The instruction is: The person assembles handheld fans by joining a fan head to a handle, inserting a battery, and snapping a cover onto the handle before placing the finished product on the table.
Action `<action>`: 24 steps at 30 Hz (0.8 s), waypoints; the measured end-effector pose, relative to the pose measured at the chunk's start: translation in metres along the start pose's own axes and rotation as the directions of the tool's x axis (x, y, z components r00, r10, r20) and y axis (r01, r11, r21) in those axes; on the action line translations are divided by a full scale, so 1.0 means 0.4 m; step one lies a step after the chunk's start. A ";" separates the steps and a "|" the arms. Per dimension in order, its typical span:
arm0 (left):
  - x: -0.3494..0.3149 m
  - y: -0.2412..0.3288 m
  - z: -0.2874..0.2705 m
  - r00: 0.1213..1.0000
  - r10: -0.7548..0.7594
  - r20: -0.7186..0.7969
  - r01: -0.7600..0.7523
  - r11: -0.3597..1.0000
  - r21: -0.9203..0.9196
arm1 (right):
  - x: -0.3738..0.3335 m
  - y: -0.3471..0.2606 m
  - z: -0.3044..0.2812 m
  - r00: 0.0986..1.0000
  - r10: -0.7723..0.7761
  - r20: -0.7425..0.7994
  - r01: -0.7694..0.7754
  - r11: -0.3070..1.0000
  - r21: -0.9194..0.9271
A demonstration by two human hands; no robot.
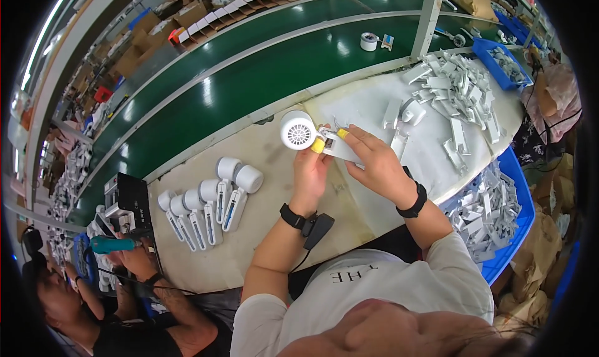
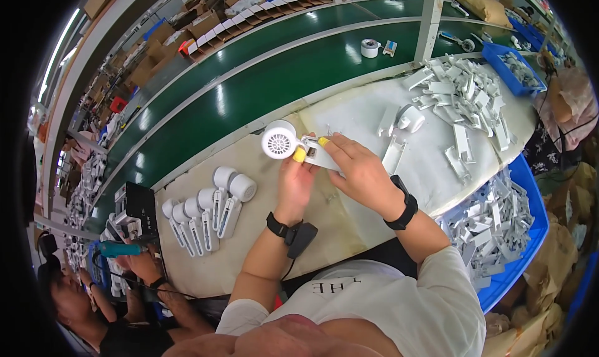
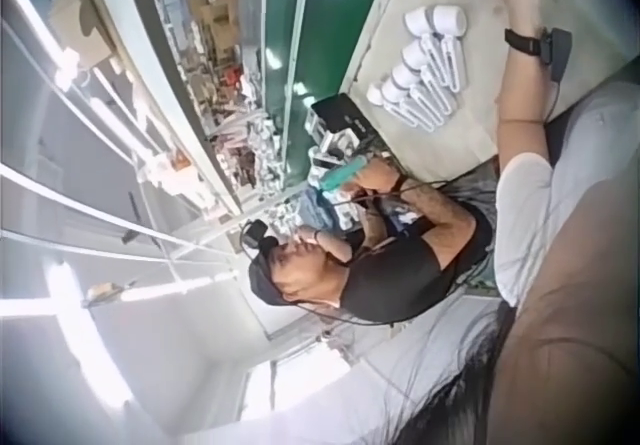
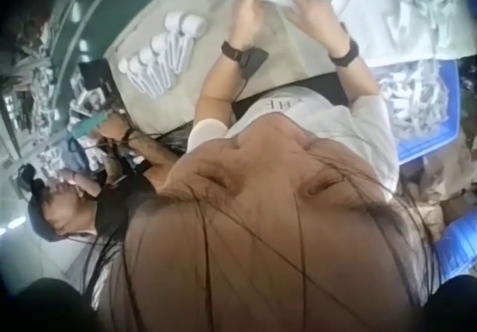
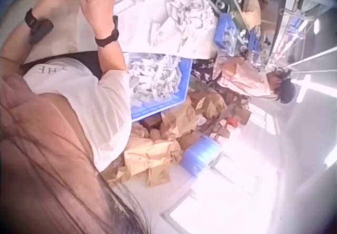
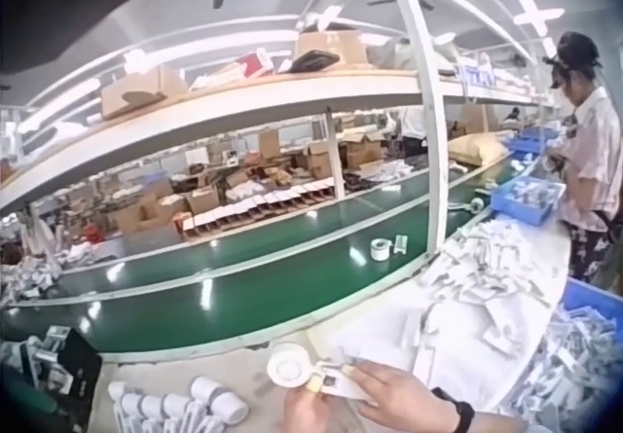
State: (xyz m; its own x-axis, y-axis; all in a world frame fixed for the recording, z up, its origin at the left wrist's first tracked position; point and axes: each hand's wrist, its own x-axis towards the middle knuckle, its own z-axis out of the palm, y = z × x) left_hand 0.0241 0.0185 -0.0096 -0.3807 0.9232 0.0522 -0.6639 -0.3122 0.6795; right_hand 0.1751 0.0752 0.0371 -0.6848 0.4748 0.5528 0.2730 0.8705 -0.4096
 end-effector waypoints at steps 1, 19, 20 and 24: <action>-0.003 0.001 0.003 1.000 0.014 0.016 -0.014 1.000 -0.020 | 0.007 -0.002 0.003 0.999 -0.036 -0.008 0.036 0.999 -0.019; -0.011 0.056 0.032 0.904 0.428 0.019 -0.428 0.900 0.076 | 0.042 0.035 0.070 1.000 0.010 -0.029 -0.001 0.950 0.313; -0.015 0.071 0.039 0.898 0.440 0.012 -0.440 0.895 0.077 | 0.028 0.058 0.070 0.963 0.192 0.190 -0.264 0.823 0.503; -0.024 0.100 0.031 0.877 0.479 0.040 -0.480 0.868 0.124 | 0.030 0.009 0.073 0.897 0.282 0.339 -0.437 0.454 0.777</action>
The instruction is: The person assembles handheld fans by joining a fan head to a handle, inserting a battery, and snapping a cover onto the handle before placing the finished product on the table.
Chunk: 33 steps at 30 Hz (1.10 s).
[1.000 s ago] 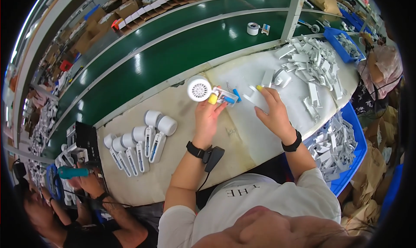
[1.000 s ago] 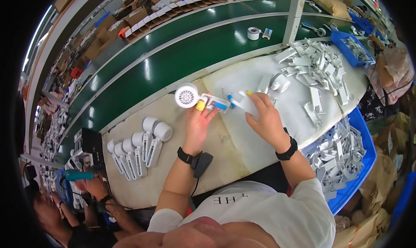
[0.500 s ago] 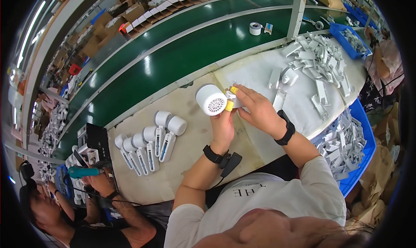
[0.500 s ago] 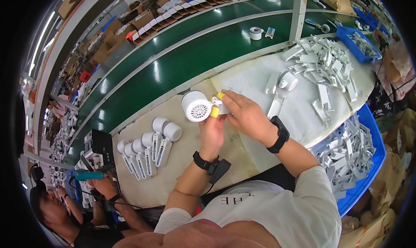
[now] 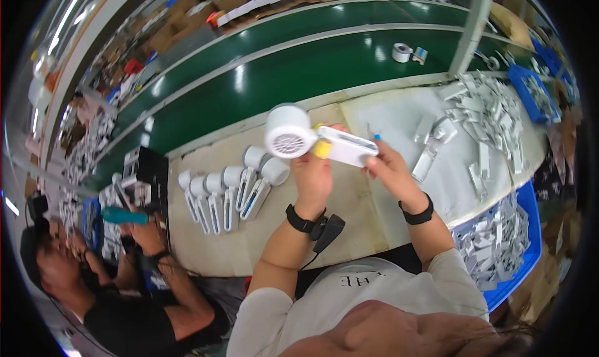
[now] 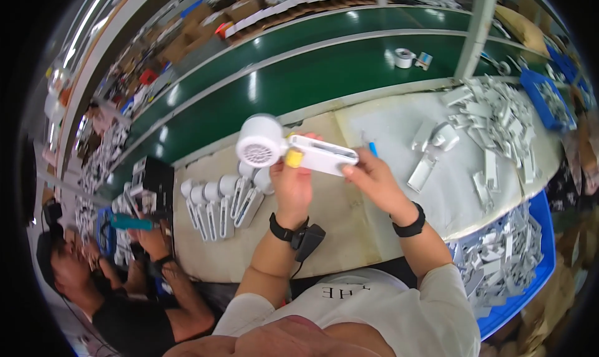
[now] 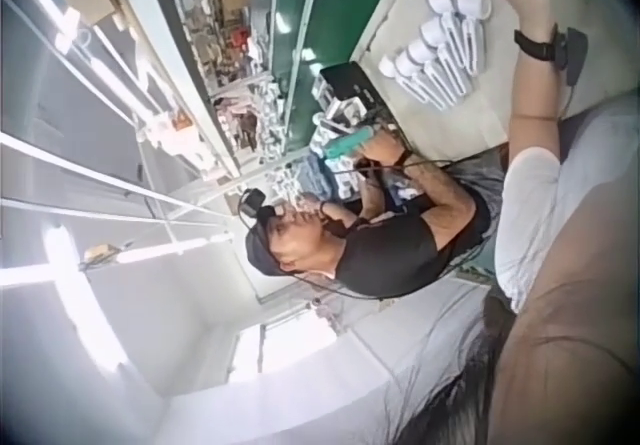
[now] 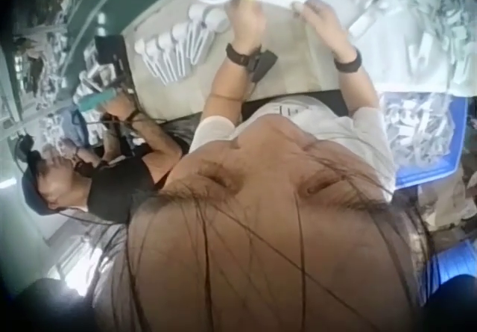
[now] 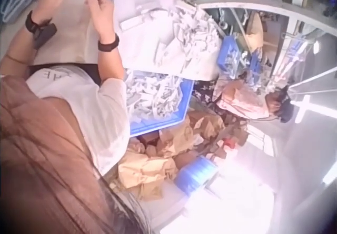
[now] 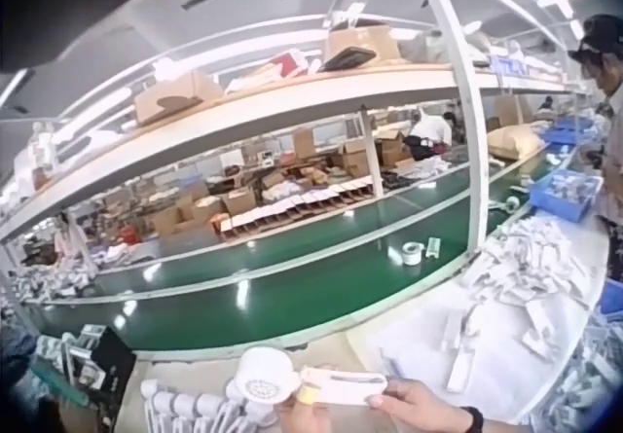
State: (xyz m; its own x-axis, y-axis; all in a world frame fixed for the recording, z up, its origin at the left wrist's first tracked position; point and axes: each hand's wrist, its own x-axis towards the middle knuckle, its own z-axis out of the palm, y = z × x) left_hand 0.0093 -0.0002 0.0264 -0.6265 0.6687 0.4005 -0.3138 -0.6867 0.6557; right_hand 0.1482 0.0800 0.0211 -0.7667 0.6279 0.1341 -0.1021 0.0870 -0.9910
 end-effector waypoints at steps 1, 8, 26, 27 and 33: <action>-0.005 0.005 -0.006 0.999 -0.031 0.022 0.030 0.998 0.047 | 0.008 -0.014 -0.005 1.000 0.011 0.019 -0.012 0.997 0.070; -0.009 0.050 0.041 0.998 -0.059 0.006 0.060 0.990 -0.129 | -0.006 -0.037 0.027 0.949 -0.311 -0.048 0.281 0.907 -0.313; 0.082 0.365 -0.287 0.956 0.295 0.003 0.103 -0.346 0.933 | 0.001 0.026 0.007 0.968 -0.111 0.224 0.219 0.810 -0.545; 0.064 0.418 -0.316 0.929 0.335 -0.155 0.286 -0.387 0.877 | 0.005 0.031 0.011 0.958 -0.145 0.245 0.265 0.771 -0.579; -0.017 0.553 -0.778 0.819 0.526 -0.231 0.536 -0.557 0.634 | -0.005 0.036 -0.009 0.960 -0.137 0.244 0.270 0.685 -0.677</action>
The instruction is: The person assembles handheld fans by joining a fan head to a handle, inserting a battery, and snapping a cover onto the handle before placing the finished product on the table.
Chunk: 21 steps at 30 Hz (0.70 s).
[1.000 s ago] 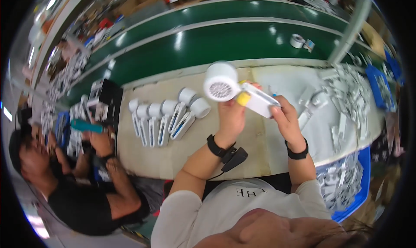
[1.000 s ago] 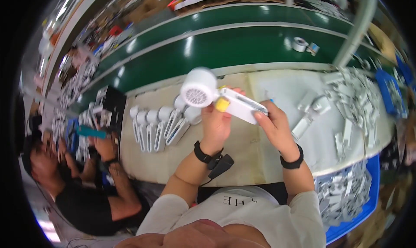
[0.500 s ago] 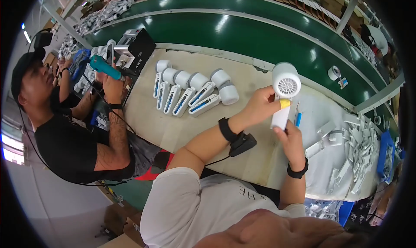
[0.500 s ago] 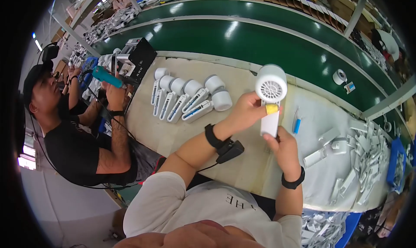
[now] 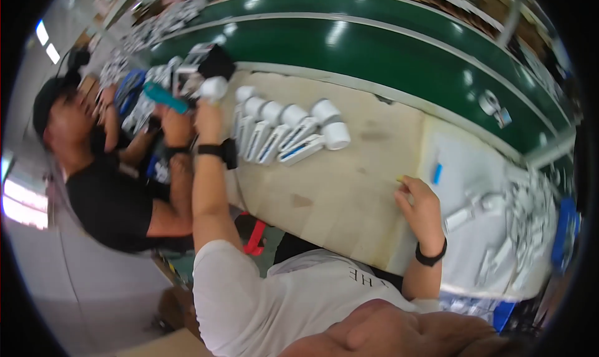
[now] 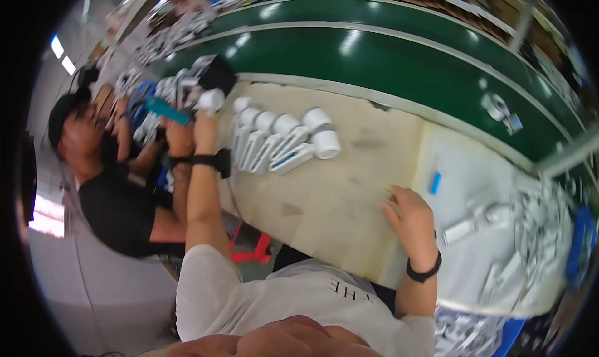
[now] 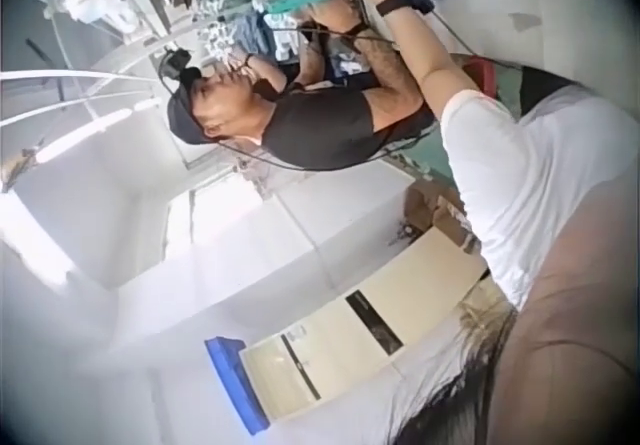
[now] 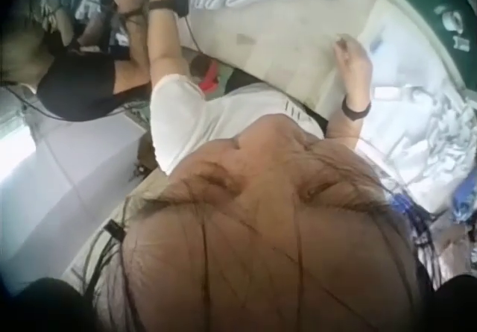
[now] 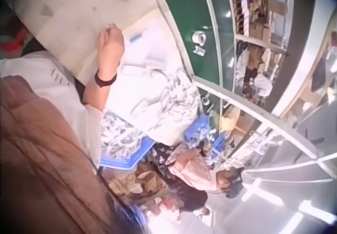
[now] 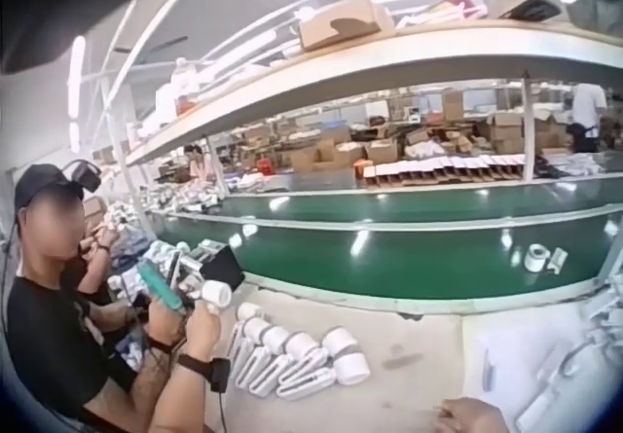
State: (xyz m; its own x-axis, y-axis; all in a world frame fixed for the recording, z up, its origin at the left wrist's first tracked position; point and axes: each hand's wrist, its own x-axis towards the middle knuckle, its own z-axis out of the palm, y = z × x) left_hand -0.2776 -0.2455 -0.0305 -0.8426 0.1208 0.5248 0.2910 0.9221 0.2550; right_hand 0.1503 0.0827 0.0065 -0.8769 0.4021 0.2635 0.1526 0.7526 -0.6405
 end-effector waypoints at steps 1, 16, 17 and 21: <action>0.026 -0.246 0.044 0.980 0.196 -0.022 -0.189 0.965 0.181 | 0.017 -0.003 0.018 0.996 -0.089 0.023 0.088 0.995 0.038; -0.093 0.281 -0.066 0.884 0.464 0.060 -0.349 0.739 -0.577 | 0.020 0.083 -0.155 0.998 -0.046 -0.040 0.039 0.985 -0.166; -0.176 0.416 -0.064 0.878 0.425 0.221 -0.116 0.636 -0.763 | 0.068 0.126 -0.165 0.997 -0.010 -0.073 -0.004 0.981 -0.192; -0.399 0.758 -0.036 0.499 0.807 0.315 0.151 0.277 -0.949 | 0.278 0.275 -0.210 0.966 0.048 -0.254 -0.126 0.946 -0.300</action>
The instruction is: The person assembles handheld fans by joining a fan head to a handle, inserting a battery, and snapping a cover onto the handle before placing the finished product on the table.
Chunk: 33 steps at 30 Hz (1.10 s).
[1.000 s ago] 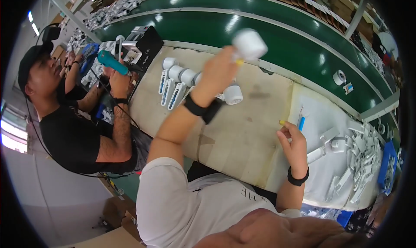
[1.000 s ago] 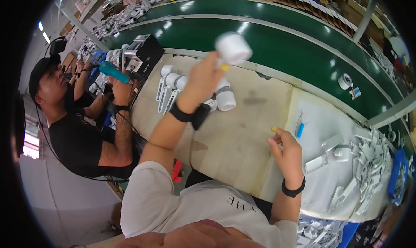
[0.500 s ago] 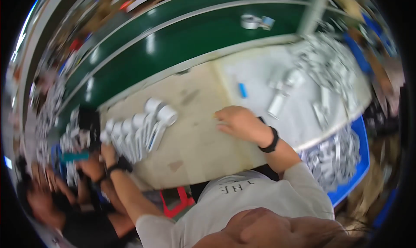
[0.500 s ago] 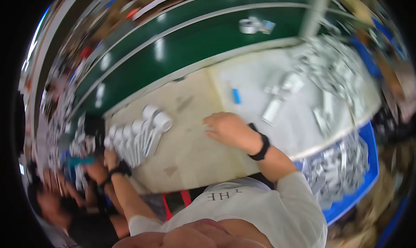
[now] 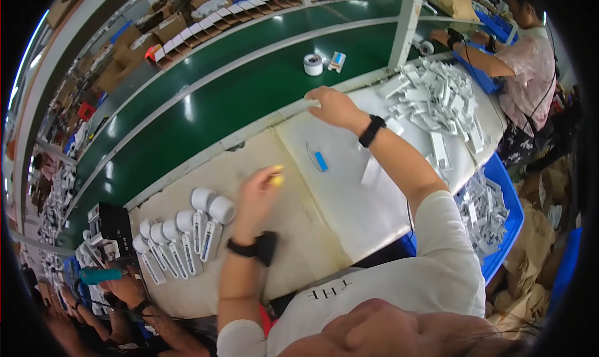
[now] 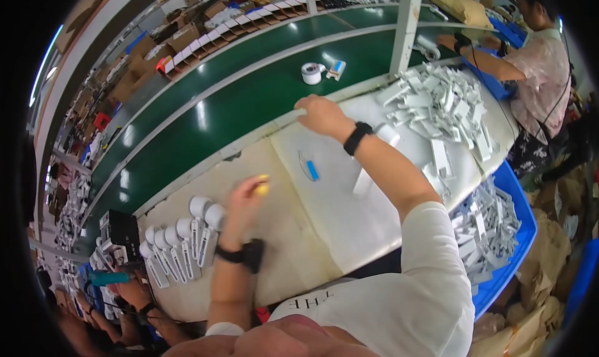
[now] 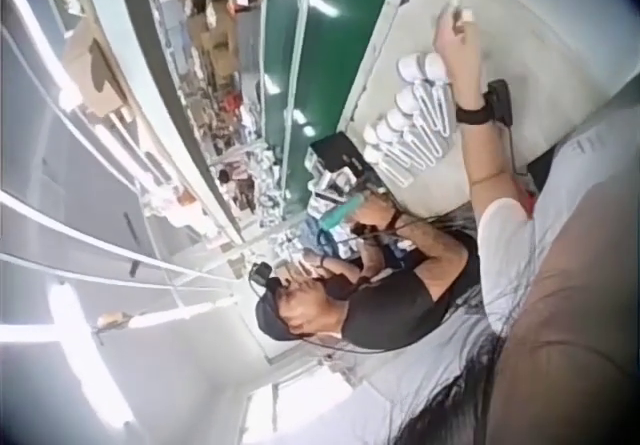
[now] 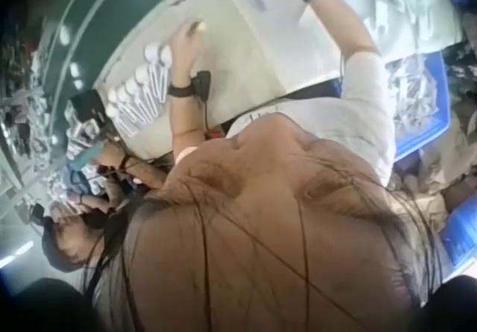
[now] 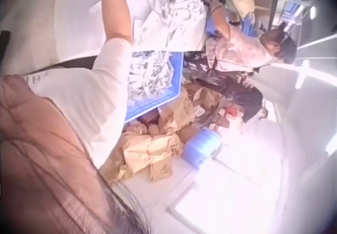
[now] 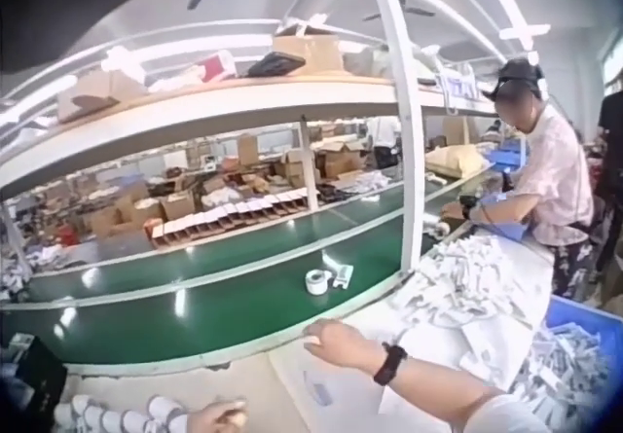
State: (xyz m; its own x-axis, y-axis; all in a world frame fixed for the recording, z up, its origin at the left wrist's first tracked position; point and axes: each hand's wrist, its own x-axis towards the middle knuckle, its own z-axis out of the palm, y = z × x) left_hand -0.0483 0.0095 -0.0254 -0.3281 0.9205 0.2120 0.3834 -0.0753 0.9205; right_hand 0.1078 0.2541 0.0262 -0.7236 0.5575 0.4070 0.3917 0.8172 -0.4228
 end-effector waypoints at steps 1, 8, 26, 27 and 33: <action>0.041 -0.004 0.061 0.998 -0.002 0.057 0.009 0.992 -0.123 | 0.051 0.044 0.025 0.998 0.056 -0.007 -0.056 0.996 -0.063; 0.065 -0.093 0.211 0.980 -0.022 0.196 0.066 0.973 -0.219 | 0.264 0.235 0.150 0.985 0.169 -0.032 -0.171 0.941 -0.290; 0.092 -0.087 0.223 0.985 -0.083 0.150 0.144 0.873 -0.467 | 0.274 0.100 0.206 0.985 0.135 -0.104 -0.168 0.877 -0.451; 0.085 -0.083 0.229 0.988 -0.072 0.135 0.127 0.877 -0.463 | 0.263 0.099 0.222 0.983 0.144 -0.114 -0.178 0.898 -0.402; 0.080 -0.079 0.223 0.987 -0.103 -0.125 0.066 0.960 -0.273 | 0.222 0.046 0.244 0.946 0.318 -0.066 -0.324 0.911 -0.254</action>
State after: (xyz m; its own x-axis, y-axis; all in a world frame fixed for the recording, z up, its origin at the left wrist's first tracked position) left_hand 0.0061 0.0753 -0.0770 -0.4710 0.8684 0.1549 0.1105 -0.1161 0.9871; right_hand -0.0049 0.3043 -0.0245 -0.5222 0.7970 0.3036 0.7361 0.6010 -0.3116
